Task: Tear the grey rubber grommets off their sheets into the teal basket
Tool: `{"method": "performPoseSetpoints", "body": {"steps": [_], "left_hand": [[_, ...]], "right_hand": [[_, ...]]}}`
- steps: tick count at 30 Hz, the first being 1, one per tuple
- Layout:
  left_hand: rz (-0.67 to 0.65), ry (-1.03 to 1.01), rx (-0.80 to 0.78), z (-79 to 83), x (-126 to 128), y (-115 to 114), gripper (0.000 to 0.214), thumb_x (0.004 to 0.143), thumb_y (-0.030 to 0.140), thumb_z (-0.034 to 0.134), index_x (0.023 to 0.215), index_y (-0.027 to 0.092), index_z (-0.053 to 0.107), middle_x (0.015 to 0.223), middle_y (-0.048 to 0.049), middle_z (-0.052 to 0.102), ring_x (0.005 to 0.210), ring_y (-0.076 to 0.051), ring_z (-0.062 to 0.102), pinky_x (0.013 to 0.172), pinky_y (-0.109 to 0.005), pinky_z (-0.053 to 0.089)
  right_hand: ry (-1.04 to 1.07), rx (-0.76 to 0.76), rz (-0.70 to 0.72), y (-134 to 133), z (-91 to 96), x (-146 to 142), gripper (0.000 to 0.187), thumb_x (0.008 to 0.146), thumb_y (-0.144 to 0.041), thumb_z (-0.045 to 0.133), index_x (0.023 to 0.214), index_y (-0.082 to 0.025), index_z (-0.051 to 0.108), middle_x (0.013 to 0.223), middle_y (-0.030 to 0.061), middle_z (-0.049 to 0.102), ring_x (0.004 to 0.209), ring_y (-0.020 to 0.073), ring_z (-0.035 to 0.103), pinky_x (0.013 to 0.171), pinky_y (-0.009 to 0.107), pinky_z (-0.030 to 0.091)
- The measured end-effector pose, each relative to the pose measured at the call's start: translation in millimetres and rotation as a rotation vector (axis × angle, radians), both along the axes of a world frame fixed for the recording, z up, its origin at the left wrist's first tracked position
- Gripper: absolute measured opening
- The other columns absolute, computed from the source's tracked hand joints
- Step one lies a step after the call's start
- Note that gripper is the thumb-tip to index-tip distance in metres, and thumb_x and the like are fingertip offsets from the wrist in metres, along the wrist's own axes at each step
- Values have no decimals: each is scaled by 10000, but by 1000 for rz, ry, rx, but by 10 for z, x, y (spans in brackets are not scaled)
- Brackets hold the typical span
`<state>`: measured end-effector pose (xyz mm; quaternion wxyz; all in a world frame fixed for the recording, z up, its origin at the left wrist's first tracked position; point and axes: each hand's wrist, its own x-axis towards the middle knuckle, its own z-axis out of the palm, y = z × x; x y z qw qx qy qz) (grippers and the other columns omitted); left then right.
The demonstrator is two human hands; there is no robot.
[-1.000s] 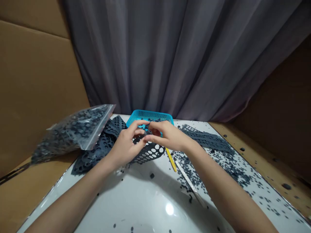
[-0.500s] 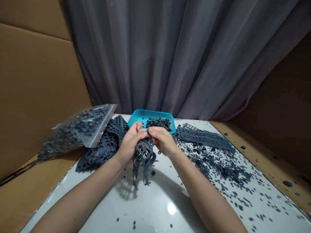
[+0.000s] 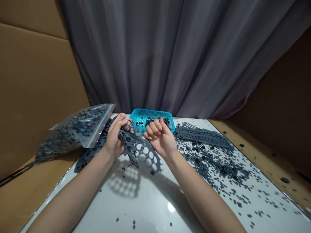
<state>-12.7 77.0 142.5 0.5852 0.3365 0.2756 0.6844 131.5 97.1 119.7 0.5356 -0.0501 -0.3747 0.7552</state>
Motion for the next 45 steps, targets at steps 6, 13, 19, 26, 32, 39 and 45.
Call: {"method": "performPoseSetpoints", "body": {"steps": [6,13,19,26,32,39,45], "left_hand": [[54,48,39,93,-99,-23,214,624,109,514,715,215,352,498,94,393,401,-51,398,410,-138,361],[116,89,-35,117,-139,-3,129,650,138,463,696,213,368,515,76,386,407,-59,398,405,-161,331],[22,675,45,68,-113,-58,124,746,245,527,816,228,426,549,81,372,445,-71,336,420,-164,273],[-98,1355,264,38,-9,-189,202,831,354,495,991,238,453,804,16,531,691,-137,495,641,-241,398],[-306,1458,366,80,103,-333,238,845,363,483,1054,257,446,997,-15,573,794,-156,546,723,-264,433],[-612,1443,485,137,374,-614,201,859,288,463,1058,287,490,1062,1,581,875,-152,560,761,-274,446],[-433,1372,735,62,1109,-133,163,853,267,465,998,207,510,998,-38,634,910,-159,586,789,-285,462]], "right_hand": [[-35,140,77,-39,80,108,476,842,-568,434,568,-190,345,522,-59,210,462,93,193,500,235,256],[-84,202,4,-73,92,133,512,837,-635,350,575,-199,297,506,-66,190,444,89,197,511,248,287],[-890,404,-490,704,-171,340,483,825,-659,274,673,-220,408,576,-34,394,576,127,443,650,294,412],[-1270,408,-574,1221,-240,703,605,623,-431,721,1152,-177,572,1303,136,494,1299,315,281,1080,478,120],[-1049,758,-67,152,-147,825,527,804,-526,516,1250,-245,507,1308,53,507,1217,194,424,1032,359,295],[-1229,764,3,-691,20,1517,299,671,-426,708,686,-171,554,766,-9,535,758,129,494,723,290,419],[-1414,370,-199,-694,272,2471,280,740,-411,646,698,-161,526,630,-30,482,563,90,464,522,230,385]]}}
